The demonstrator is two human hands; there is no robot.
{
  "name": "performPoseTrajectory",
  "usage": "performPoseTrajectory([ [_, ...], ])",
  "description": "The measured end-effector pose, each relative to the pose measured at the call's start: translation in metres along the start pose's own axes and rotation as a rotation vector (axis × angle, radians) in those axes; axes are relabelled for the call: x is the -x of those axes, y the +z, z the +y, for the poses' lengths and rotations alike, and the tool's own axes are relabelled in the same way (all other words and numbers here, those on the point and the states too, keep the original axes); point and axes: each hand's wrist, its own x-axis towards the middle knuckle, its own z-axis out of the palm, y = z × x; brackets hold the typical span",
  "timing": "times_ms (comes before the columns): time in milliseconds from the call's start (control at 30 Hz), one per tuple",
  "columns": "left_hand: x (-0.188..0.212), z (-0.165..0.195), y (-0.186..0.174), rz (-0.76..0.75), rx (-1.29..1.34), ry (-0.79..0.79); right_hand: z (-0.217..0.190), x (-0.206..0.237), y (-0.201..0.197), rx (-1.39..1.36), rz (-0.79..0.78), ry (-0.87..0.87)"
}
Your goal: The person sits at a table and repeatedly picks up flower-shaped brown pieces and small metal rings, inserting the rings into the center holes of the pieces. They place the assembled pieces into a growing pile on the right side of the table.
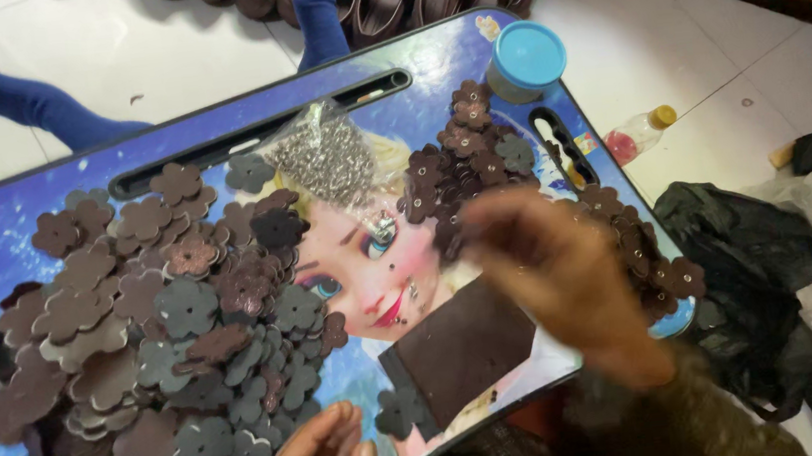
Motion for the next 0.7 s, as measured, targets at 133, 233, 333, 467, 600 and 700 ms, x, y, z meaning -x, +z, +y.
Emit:
performPoseTrajectory([
  [133, -0.005, 0.027, -0.018, 0.027, -0.531, 0.23, -0.014, -0.019, -0.009, 0.212, 0.207, -0.231],
  [233, -0.017, 0.038, -0.017, -0.023, -0.618, 0.385, -0.016, -0.006, 0.003, 0.791, 0.302, -0.571],
  [333, -0.021, 0.048, -0.009, -0.066, -0.748, 0.37, -0.006, 0.001, 0.016, 0.603, 0.105, -0.481],
  [467, -0.025, 0.053, 0.001, -0.152, -0.795, 0.489, 0.007, 0.014, 0.028, 0.543, -0.017, -0.413],
  [600, -0.024, 0.054, 0.007, -0.261, -0.786, 0.538, 0.015, 0.017, 0.035, 0.516, -0.047, -0.427],
  [700, -0.023, 0.053, 0.011, -0.239, -0.813, 0.541, 0.017, 0.016, 0.039, 0.523, -0.047, -0.447],
])
